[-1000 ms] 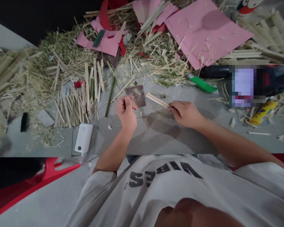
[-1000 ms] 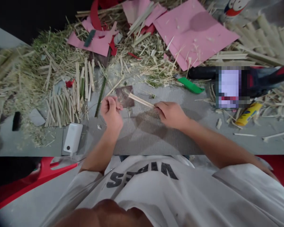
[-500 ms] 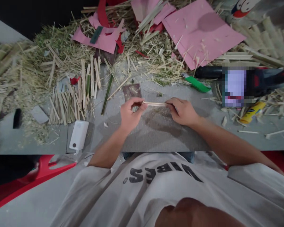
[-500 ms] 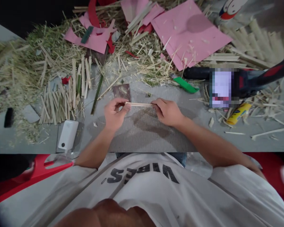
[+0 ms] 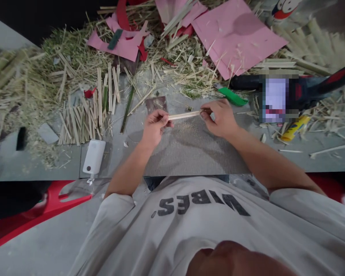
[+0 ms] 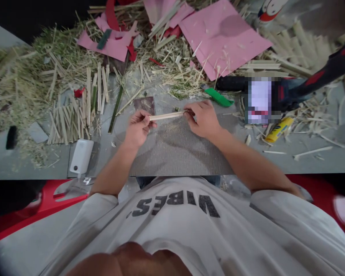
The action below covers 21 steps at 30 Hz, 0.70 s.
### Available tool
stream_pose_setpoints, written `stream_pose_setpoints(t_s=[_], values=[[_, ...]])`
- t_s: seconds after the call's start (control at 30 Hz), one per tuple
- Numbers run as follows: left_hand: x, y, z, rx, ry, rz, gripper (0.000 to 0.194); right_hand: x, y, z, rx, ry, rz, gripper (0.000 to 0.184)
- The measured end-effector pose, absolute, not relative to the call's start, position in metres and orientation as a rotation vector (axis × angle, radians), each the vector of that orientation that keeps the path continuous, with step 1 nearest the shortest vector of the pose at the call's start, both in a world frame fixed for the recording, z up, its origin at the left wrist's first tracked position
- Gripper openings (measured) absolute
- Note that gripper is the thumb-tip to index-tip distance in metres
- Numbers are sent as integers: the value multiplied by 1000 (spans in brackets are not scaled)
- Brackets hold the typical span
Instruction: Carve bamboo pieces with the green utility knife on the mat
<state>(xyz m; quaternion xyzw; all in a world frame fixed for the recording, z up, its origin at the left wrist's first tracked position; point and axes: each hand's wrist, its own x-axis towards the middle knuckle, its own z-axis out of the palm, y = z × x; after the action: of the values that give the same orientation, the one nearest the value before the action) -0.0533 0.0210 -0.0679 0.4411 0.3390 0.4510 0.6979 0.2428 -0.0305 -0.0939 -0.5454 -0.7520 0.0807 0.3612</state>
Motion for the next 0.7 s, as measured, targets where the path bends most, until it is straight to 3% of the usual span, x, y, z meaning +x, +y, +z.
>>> stream_pose_setpoints(t_s=[0.17, 0.27, 0.5, 0.7], values=[[-57, 27, -61, 683, 819, 1019, 27, 248, -25, -95, -1249, -1540, 568, 41], [-57, 28, -57, 599, 869, 1011, 28, 249, -20, -98, -1108, -1297, 817, 48], [-52, 22, -57, 578, 895, 961, 33, 249, -14, -103, -989, -1028, 1059, 46], [-48, 17, -59, 695, 924, 975, 25, 246, -17, -100, -952, -925, 1121, 43]])
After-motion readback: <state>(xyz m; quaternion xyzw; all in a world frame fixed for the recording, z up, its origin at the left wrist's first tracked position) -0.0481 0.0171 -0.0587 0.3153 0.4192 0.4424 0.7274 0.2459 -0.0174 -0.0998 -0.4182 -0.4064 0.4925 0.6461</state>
